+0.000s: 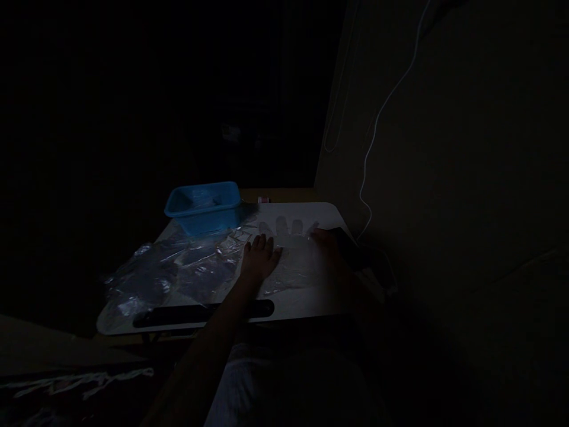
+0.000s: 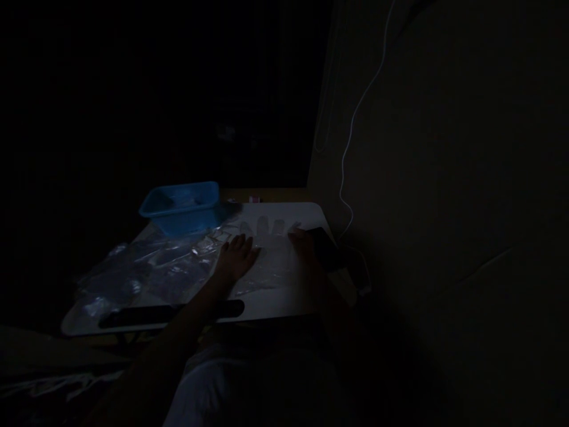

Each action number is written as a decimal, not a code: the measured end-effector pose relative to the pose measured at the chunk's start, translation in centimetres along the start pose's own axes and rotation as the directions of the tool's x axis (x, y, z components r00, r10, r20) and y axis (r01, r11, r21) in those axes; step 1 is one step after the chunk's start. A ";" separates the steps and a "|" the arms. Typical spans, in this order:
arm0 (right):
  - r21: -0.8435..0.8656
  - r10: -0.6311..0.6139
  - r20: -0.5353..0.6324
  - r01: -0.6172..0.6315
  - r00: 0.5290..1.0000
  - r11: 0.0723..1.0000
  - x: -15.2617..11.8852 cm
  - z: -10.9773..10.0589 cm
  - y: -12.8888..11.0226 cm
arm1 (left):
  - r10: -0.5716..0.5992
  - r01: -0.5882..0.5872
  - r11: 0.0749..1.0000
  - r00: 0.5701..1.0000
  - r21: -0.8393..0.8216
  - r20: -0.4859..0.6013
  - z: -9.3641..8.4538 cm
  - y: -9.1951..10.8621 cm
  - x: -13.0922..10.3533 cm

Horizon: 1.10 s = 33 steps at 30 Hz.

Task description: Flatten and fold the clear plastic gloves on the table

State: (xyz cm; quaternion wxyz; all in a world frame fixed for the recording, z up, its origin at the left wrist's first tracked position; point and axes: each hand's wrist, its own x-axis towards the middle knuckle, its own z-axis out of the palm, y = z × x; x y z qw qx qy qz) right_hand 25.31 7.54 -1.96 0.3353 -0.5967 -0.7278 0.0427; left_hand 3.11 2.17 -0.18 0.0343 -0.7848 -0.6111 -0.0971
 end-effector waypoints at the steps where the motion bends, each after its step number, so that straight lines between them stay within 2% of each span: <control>1: -0.046 0.005 0.007 -0.005 1.000 0.999 -0.1 0.1 -0.3 | -0.001 0.001 1.000 1.000 -0.003 -0.002 0.0 0.0 0.0; 6: -0.146 0.106 0.064 -0.096 0.992 0.985 -0.6 0.1 -1.6 | -0.012 0.012 1.000 1.000 0.004 -0.016 0.2 0.0 -0.1; 13: -0.157 0.066 0.015 -0.063 0.998 0.986 -0.9 -0.4 -2.7 | -0.027 0.027 0.999 1.000 0.042 0.000 0.0 0.3 -0.1; 16: -0.127 -0.047 0.028 0.051 0.998 0.991 -1.1 -0.6 -3.3 | -0.032 0.033 0.998 0.999 0.059 -0.019 0.1 0.3 -0.1; 20: -0.046 -0.263 0.056 0.266 0.963 0.963 -1.6 -0.6 -3.8 | -0.029 0.031 0.998 0.999 0.061 -0.027 0.2 0.3 -0.1; 24: -0.064 -0.311 0.078 0.316 0.947 0.947 -1.9 -0.5 -3.9 | -0.015 0.018 0.998 0.998 0.053 -0.057 0.2 0.3 -0.2; 28: -0.093 -0.311 0.100 0.320 0.945 0.943 -2.1 -0.4 -4.1 | 0.050 -0.050 0.999 0.991 0.008 -0.124 0.0 0.3 -0.5; 30: -0.098 -0.299 0.114 0.311 0.947 0.945 -2.2 -0.3 -4.2 | 0.122 -0.124 0.992 0.981 -0.008 -0.149 -0.1 0.3 -0.6; 33: -0.096 -0.291 0.144 0.306 0.946 0.947 -2.3 -0.3 -4.3 | 0.258 -0.263 0.964 0.958 -0.029 -0.125 -0.3 0.3 -0.7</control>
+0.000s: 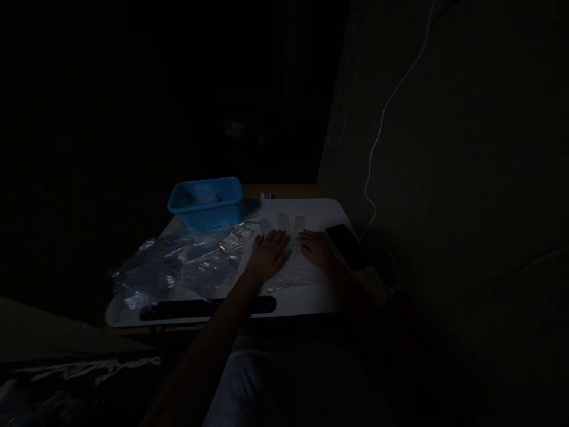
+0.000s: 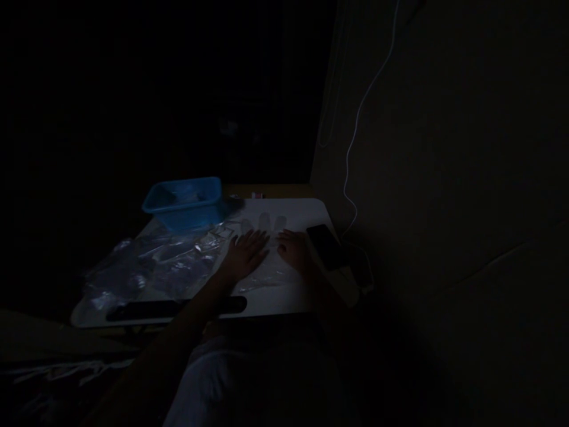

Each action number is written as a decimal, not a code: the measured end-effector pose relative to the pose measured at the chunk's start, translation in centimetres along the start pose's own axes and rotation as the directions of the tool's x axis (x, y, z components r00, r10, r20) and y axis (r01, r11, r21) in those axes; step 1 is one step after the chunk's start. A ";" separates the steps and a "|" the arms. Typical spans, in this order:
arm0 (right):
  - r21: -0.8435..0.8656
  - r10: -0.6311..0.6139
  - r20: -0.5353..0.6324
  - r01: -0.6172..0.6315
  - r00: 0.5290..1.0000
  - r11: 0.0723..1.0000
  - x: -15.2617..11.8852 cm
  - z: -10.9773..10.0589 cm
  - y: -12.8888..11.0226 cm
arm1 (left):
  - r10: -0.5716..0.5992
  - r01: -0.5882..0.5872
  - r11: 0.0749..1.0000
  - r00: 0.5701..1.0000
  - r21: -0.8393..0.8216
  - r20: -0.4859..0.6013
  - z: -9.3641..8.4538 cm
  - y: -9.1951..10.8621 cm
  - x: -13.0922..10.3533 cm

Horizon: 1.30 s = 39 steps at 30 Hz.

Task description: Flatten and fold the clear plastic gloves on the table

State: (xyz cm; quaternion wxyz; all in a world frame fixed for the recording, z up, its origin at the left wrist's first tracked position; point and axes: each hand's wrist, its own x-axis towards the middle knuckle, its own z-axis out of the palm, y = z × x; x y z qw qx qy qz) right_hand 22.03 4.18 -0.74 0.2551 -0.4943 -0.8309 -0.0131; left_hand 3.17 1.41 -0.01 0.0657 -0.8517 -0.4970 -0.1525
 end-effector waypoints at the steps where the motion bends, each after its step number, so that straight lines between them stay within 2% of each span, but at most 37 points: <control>1: 0.001 0.000 0.006 0.000 1.000 1.000 0.0 0.0 0.0 | 0.040 -0.040 0.999 0.999 -0.012 0.020 0.0 0.0 0.0; 3: 0.005 -0.005 0.013 0.005 1.000 1.000 0.0 0.0 -0.1 | 0.096 -0.094 0.995 0.993 -0.030 0.061 0.0 0.0 0.1; 7: 0.024 0.003 -0.014 -0.002 1.000 1.000 0.0 0.2 0.2 | 0.107 -0.103 0.994 0.986 -0.039 0.127 0.1 0.0 0.2; 11: 0.033 0.175 -0.124 -0.172 0.977 0.985 -0.1 0.5 1.1 | 0.094 -0.086 0.994 0.984 -0.063 0.149 0.2 -0.1 0.3; 14: 0.021 0.270 -0.138 -0.270 0.953 0.963 -0.2 0.5 1.4 | 0.088 -0.077 0.994 0.984 -0.074 0.153 0.2 -0.1 0.3; 20: -0.107 0.092 -0.006 -0.093 0.996 0.990 -0.4 -0.1 0.2 | 0.084 -0.076 0.995 0.986 -0.059 0.143 0.2 -0.1 0.2; 23: -0.208 0.126 0.023 -0.119 0.992 0.971 -0.8 -0.1 -0.6 | 0.081 -0.075 0.996 0.987 -0.048 0.142 0.2 0.0 0.2; 27: -0.281 0.158 -0.001 -0.152 0.987 0.948 -1.4 0.1 -1.2 | 0.073 -0.067 0.997 0.987 -0.043 0.146 0.2 0.0 0.2; 31: -0.293 0.152 -0.025 -0.153 0.988 0.944 -1.7 0.4 -1.1 | 0.078 -0.070 0.996 0.986 -0.055 0.147 0.2 0.0 0.2; 39: -0.254 0.140 0.016 -0.132 0.990 0.958 -1.4 0.0 -0.3 | 0.071 -0.064 0.997 0.987 -0.053 0.142 0.1 0.0 0.2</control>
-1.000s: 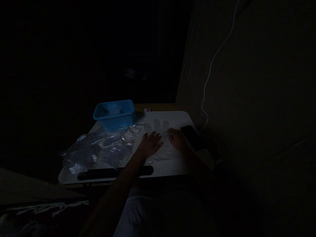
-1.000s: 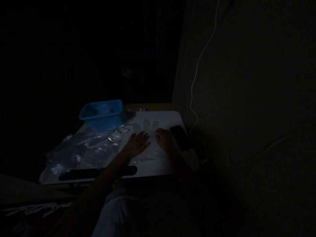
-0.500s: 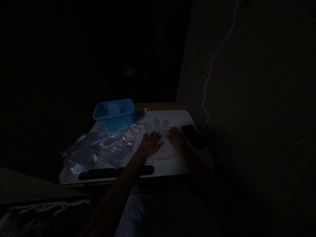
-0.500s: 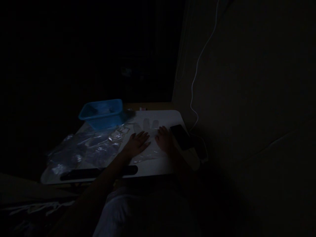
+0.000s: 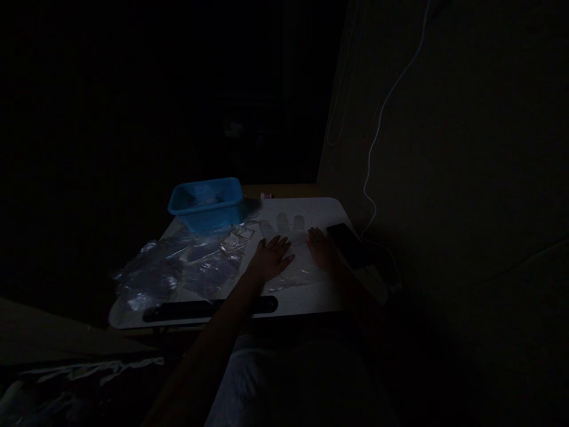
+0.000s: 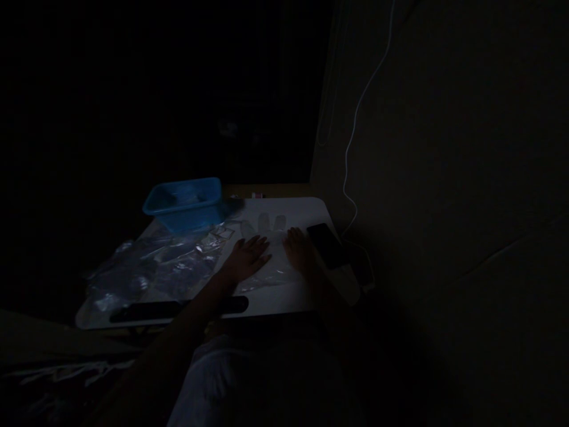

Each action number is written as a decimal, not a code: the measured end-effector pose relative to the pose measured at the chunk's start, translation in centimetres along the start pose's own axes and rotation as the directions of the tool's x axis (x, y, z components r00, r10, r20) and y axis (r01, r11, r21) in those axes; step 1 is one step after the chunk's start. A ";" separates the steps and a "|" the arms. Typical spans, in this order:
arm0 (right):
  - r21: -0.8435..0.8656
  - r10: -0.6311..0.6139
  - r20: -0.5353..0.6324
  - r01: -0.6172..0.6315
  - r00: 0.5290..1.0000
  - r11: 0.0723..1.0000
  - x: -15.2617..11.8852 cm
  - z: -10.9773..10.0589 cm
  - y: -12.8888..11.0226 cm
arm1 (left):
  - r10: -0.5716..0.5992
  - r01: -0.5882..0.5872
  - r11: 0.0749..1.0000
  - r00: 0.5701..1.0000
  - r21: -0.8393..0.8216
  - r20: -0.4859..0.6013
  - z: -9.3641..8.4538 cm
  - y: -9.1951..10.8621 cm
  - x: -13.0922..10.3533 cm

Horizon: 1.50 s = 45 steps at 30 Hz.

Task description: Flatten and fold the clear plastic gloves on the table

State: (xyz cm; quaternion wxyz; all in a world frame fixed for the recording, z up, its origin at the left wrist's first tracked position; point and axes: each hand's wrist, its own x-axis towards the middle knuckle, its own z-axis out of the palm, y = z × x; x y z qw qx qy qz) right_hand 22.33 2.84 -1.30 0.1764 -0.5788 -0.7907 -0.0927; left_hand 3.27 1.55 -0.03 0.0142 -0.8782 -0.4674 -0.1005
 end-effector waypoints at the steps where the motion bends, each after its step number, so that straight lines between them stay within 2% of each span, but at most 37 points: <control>1: 0.001 -0.005 0.004 0.005 1.000 1.000 0.0 0.0 -0.1 | 0.000 0.000 1.000 1.000 -0.001 0.003 0.0 0.0 0.0; 8: -0.019 0.024 0.003 -0.024 1.000 1.000 -0.4 0.0 -0.8 | -0.015 0.015 1.000 1.000 0.007 0.018 -0.1 0.1 0.0; 25: 0.001 0.054 -0.022 -0.054 0.998 0.999 -0.4 0.1 -0.7 | -0.010 0.010 1.000 1.000 0.010 0.019 -0.3 0.1 0.0; 45: 0.030 0.070 0.024 -0.071 0.997 0.997 -0.3 -0.2 -0.5 | -0.024 0.024 1.000 0.999 -0.007 0.026 -0.1 -0.1 0.0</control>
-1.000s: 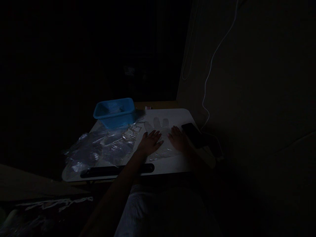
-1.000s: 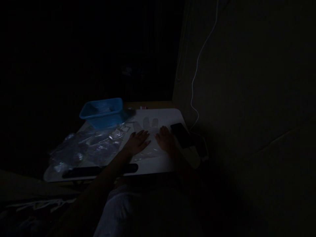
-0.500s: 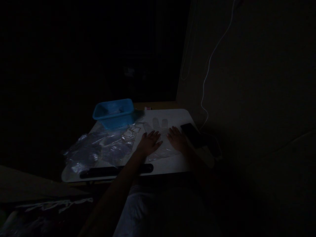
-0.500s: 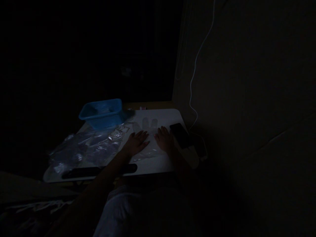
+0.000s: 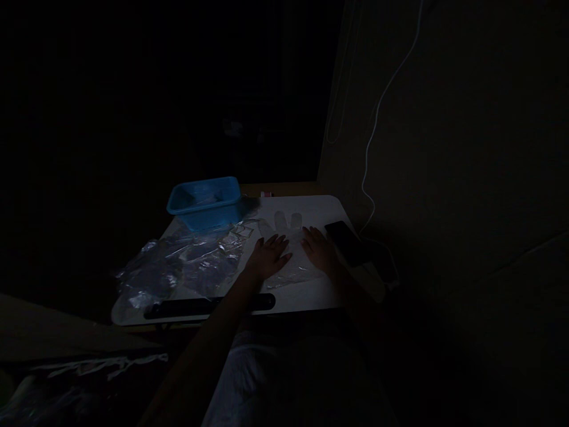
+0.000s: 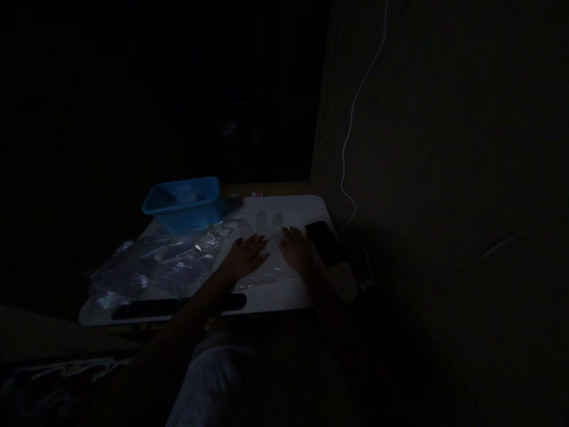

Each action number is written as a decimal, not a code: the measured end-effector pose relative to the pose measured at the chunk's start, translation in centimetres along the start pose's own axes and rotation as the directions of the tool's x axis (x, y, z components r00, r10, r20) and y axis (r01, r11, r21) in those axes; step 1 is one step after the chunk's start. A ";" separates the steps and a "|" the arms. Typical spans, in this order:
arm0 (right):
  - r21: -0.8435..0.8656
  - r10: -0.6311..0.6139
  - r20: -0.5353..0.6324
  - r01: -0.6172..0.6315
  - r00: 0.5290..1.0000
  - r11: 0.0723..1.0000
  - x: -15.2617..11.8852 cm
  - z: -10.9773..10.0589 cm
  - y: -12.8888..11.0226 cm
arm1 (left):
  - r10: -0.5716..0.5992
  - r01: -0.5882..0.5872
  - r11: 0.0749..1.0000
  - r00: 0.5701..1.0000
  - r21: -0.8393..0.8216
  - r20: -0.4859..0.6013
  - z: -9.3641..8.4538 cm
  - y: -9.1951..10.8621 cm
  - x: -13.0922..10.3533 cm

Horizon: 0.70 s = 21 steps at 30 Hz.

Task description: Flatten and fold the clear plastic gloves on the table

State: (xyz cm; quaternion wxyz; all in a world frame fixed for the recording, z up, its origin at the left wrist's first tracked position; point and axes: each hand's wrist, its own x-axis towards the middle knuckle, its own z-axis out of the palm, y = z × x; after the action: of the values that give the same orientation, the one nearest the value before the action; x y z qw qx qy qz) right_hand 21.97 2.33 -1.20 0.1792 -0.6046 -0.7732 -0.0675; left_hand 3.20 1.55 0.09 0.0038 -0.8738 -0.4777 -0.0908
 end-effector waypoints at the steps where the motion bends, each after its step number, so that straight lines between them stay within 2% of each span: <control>1: -0.003 0.001 0.002 -0.001 1.000 1.000 0.0 0.0 0.0 | -0.001 0.001 1.000 1.000 0.001 0.000 0.0 0.0 0.0; 21: -0.013 0.008 0.014 -0.007 1.000 1.000 -0.1 -0.3 -0.2 | 0.003 -0.003 1.000 1.000 -0.004 -0.002 0.0 0.1 0.0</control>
State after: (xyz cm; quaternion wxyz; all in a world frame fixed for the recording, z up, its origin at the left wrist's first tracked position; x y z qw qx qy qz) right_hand 21.88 2.14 -0.91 0.1703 -0.6090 -0.7717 -0.0674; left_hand 3.24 1.50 0.12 0.0028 -0.8745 -0.4762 -0.0925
